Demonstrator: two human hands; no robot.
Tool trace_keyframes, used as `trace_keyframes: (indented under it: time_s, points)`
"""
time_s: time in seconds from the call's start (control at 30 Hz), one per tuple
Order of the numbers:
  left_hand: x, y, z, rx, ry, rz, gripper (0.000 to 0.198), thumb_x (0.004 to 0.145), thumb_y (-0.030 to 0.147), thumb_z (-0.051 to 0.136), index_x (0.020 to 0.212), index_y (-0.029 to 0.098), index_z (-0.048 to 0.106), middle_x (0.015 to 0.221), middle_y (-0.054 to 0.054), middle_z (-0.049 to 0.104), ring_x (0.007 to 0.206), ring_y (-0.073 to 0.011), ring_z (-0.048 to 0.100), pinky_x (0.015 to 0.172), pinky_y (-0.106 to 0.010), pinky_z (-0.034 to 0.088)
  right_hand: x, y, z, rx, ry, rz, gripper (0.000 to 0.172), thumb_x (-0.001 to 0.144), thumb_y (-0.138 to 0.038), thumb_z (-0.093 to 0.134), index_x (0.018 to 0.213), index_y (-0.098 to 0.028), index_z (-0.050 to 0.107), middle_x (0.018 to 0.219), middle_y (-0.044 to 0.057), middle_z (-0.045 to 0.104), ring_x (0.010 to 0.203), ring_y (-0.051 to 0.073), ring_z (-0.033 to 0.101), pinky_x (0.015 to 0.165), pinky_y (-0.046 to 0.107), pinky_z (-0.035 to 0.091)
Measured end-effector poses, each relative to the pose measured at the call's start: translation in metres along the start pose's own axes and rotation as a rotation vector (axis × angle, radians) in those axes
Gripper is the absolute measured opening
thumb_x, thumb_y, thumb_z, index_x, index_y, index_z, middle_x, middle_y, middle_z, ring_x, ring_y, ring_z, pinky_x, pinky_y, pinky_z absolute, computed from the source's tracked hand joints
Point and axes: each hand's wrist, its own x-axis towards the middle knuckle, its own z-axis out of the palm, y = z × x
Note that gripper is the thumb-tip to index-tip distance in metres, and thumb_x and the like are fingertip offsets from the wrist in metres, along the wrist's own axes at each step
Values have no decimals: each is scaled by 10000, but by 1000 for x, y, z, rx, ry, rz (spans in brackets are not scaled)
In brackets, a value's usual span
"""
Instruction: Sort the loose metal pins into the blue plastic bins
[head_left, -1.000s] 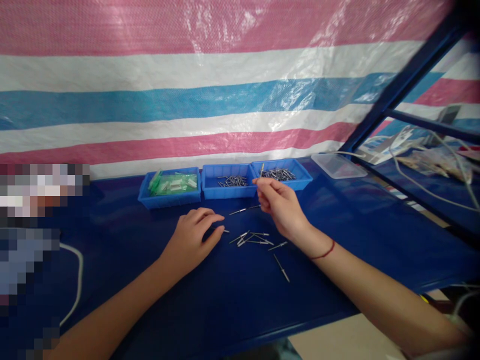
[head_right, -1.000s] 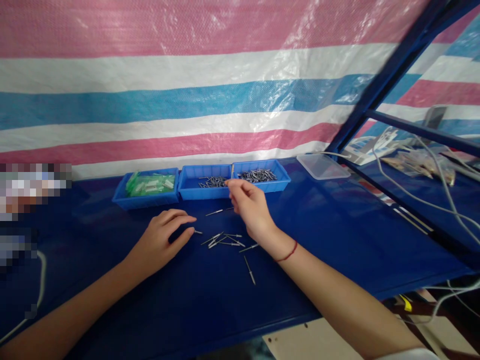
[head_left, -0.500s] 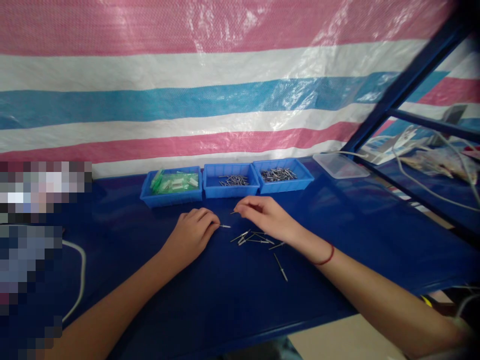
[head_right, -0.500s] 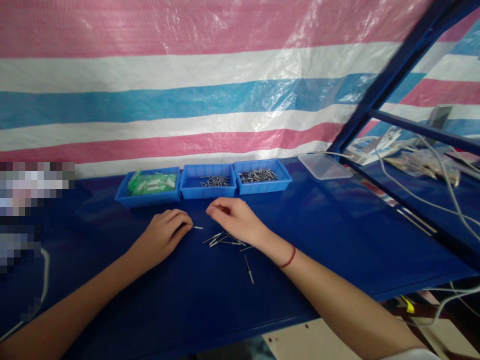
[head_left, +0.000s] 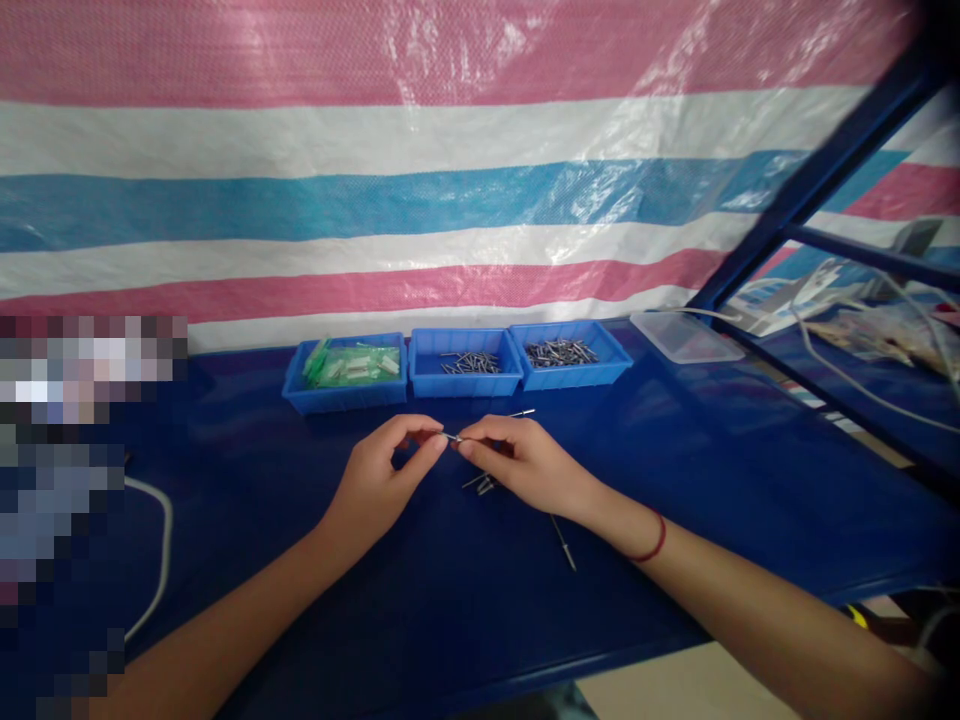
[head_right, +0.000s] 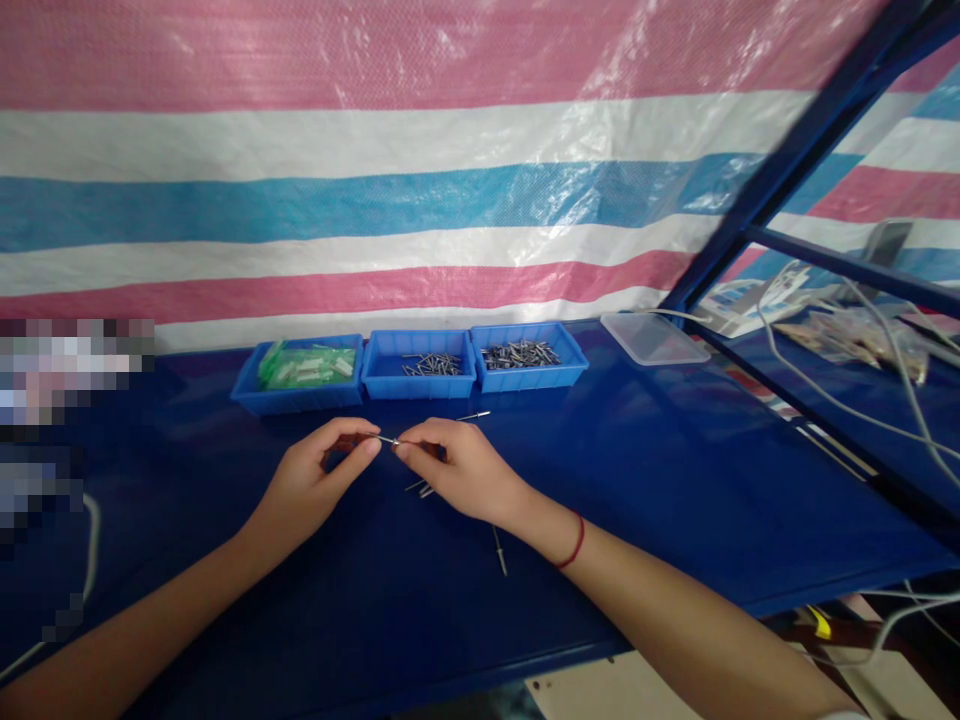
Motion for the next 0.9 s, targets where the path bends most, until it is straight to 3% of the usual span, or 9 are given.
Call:
trace_keyframes:
  time_s: [0.17, 0.43, 0.9]
  points:
    - [1, 3, -2, -40, 2, -16, 149, 852, 326, 582, 893, 202, 652, 868, -14, 705, 795, -167, 646, 757, -291, 504, 0, 0, 1, 5, -18, 13, 239, 899, -326, 517, 850, -172, 694, 794, 33, 661, 691, 135, 571, 639, 264, 437]
    - [0, -3, 0, -28, 1, 10, 158, 859, 330, 575, 929, 212, 654, 897, -13, 705, 821, -170, 650, 760, -290, 507, 0, -1, 1, 35, 26, 16, 191, 885, -286, 530, 887, -176, 687, 821, 34, 669, 730, 139, 588, 662, 267, 456]
    - [1, 2, -2, 17, -7, 74, 87, 861, 258, 584, 908, 212, 641, 881, 0, 672, 802, -145, 612, 760, -267, 476, -1, -2, 3, 187, 133, 113, 102, 829, -273, 590, 838, -175, 616, 651, -23, 552, 533, 90, 473, 496, 226, 366]
